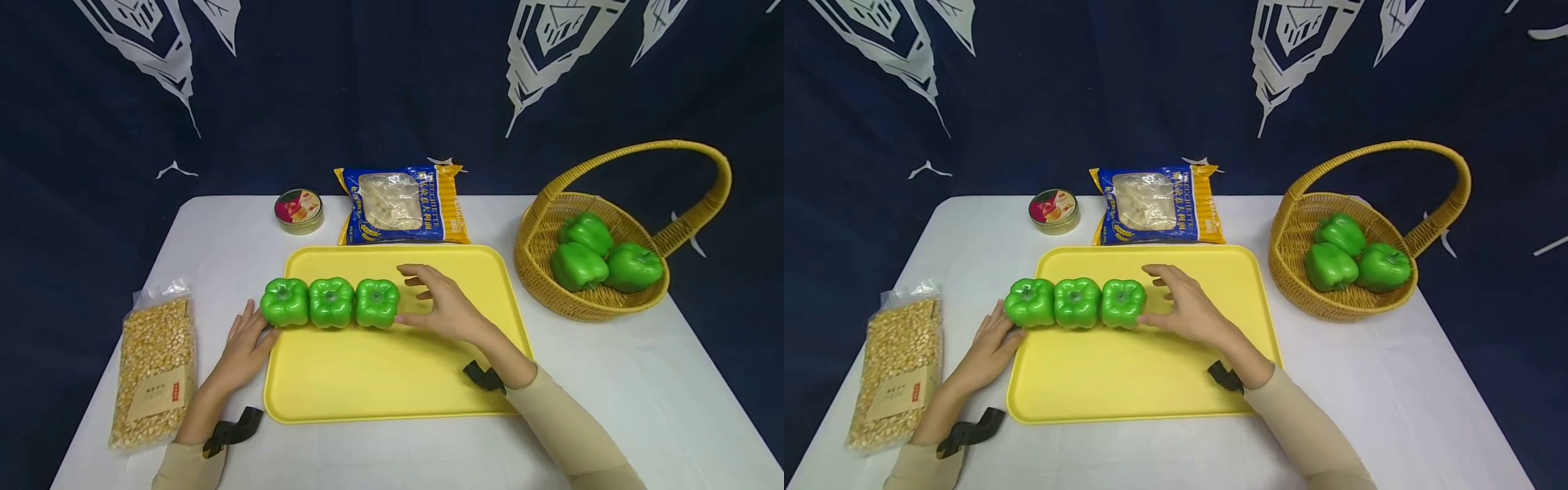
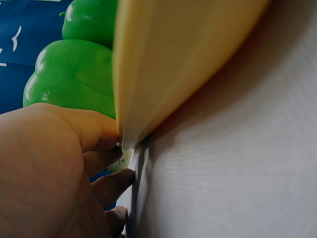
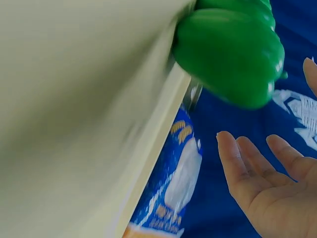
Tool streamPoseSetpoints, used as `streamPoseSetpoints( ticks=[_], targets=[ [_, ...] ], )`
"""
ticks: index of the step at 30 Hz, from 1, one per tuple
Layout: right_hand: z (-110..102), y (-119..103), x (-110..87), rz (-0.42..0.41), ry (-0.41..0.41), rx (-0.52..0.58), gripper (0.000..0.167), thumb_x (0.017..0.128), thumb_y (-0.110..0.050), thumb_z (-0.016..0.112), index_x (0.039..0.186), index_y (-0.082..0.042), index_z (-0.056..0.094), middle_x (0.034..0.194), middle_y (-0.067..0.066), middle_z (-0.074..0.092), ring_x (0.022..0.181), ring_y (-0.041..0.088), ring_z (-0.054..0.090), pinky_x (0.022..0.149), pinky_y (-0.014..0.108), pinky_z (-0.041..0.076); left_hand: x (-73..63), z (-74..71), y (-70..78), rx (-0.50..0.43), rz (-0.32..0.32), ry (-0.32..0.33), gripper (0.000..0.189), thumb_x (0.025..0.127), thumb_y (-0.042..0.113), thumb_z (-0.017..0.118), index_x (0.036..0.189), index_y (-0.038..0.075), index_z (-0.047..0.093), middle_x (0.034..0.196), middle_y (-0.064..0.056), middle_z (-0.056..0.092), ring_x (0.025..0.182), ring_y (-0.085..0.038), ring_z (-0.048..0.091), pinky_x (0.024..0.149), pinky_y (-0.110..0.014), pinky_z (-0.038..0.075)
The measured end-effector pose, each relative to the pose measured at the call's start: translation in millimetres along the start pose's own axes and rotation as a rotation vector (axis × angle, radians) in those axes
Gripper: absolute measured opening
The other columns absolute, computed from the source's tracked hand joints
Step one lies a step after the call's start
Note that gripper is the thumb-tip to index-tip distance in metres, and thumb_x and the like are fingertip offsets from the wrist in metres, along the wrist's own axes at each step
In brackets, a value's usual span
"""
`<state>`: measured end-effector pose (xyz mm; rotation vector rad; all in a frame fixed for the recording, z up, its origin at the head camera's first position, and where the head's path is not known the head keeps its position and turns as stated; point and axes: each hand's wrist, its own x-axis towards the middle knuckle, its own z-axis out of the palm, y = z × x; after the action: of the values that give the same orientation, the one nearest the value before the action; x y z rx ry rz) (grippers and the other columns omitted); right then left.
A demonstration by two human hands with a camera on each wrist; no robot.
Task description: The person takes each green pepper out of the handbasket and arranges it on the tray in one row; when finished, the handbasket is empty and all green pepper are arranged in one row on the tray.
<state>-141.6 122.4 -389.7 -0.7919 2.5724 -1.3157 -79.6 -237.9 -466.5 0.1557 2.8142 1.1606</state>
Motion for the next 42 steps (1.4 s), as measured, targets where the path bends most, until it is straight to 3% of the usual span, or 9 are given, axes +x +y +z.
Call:
streamPoseSetpoints(
  ticks=[7,14,16,20,23,29,36,42],
  targets=[
    [-31,11,-24.3,0.048,0.108,-0.043,0.073,0.08,-0.019,0.083,0.142,-0.005,0.046,0.14,0.018,0.052,0.124,0.034,0.056,0.096,0.048,0.053,-0.5,0.1,0.8,-0.005,0.001,0.0,0.055,0.104,0.021,0.044,0.151,-0.003,0.029,0.157,-0.028,0.024,0.151,-0.041,-0.004,0.119,-0.059,-0.007],
    [-74,33,-56.0,0.093,0.282,-0.135,0.069,0.081,-0.012,0.081,0.139,-0.001,0.047,0.138,0.02,0.054,0.12,0.037,0.057,0.093,0.051,0.053,-0.7,-0.7,1.8,-0.011,-0.001,0.0,0.055,0.104,0.02,0.043,0.151,-0.004,0.028,0.157,-0.031,0.022,0.151,-0.041,-0.005,0.119,-0.059,-0.008],
    [-87,39,-66.1,0.108,0.338,-0.159,0.068,0.081,-0.011,0.081,0.139,-0.001,0.048,0.137,0.021,0.054,0.118,0.034,0.058,0.094,0.038,0.054,-0.9,-0.6,1.5,-0.014,-0.001,0.001,0.055,0.104,0.02,0.043,0.151,-0.004,0.028,0.157,-0.031,0.022,0.151,-0.041,-0.005,0.119,-0.06,-0.008],
    [-113,48,-87.5,0.168,0.451,-0.191,0.068,0.081,-0.012,0.081,0.14,-0.004,0.048,0.136,0.02,0.055,0.113,0.007,0.058,0.088,0.008,0.048,-0.9,-0.2,0.8,-0.015,0.0,0.004,0.055,0.104,0.019,0.043,0.151,-0.004,0.029,0.156,-0.031,0.022,0.151,-0.041,-0.005,0.119,-0.06,-0.008],
    [-131,55,-100.8,0.249,0.535,-0.213,0.068,0.082,-0.015,0.08,0.141,-0.004,0.048,0.138,0.019,0.053,0.106,-0.009,0.052,0.083,0.002,0.043,-0.7,-0.1,0.7,-0.017,0.0,0.005,0.055,0.104,0.019,0.043,0.15,-0.005,0.029,0.156,-0.032,0.022,0.151,-0.041,-0.005,0.119,-0.059,-0.008],
    [-159,72,-118.0,0.431,0.679,-0.255,0.068,0.087,-0.024,0.075,0.145,-0.007,0.044,0.142,0.018,0.05,0.11,0.003,0.056,0.08,0.002,0.044,-0.7,-0.2,0.4,-0.018,0.004,0.005,0.055,0.104,0.02,0.044,0.15,-0.005,0.029,0.156,-0.032,0.022,0.151,-0.041,-0.004,0.119,-0.06,-0.008],
    [-170,89,-122.5,0.571,0.774,-0.242,0.068,0.087,-0.027,0.074,0.146,-0.015,0.044,0.145,0.013,0.048,0.108,-0.002,0.056,0.085,0.008,0.046,-0.8,0.0,-0.4,-0.024,0.012,0.008,0.055,0.104,0.019,0.044,0.15,-0.005,0.029,0.156,-0.032,0.022,0.151,-0.042,-0.004,0.119,-0.06,-0.007],
    [-170,99,-118.7,0.667,0.821,-0.223,0.069,0.087,-0.031,0.074,0.147,-0.019,0.043,0.147,0.009,0.047,0.122,0.017,0.056,0.087,0.011,0.046,-1.3,0.8,-1.0,-0.022,0.017,0.013,0.055,0.103,0.019,0.045,0.15,-0.005,0.03,0.156,-0.03,0.024,0.151,-0.043,-0.003,0.118,-0.061,-0.007]
  ],
)
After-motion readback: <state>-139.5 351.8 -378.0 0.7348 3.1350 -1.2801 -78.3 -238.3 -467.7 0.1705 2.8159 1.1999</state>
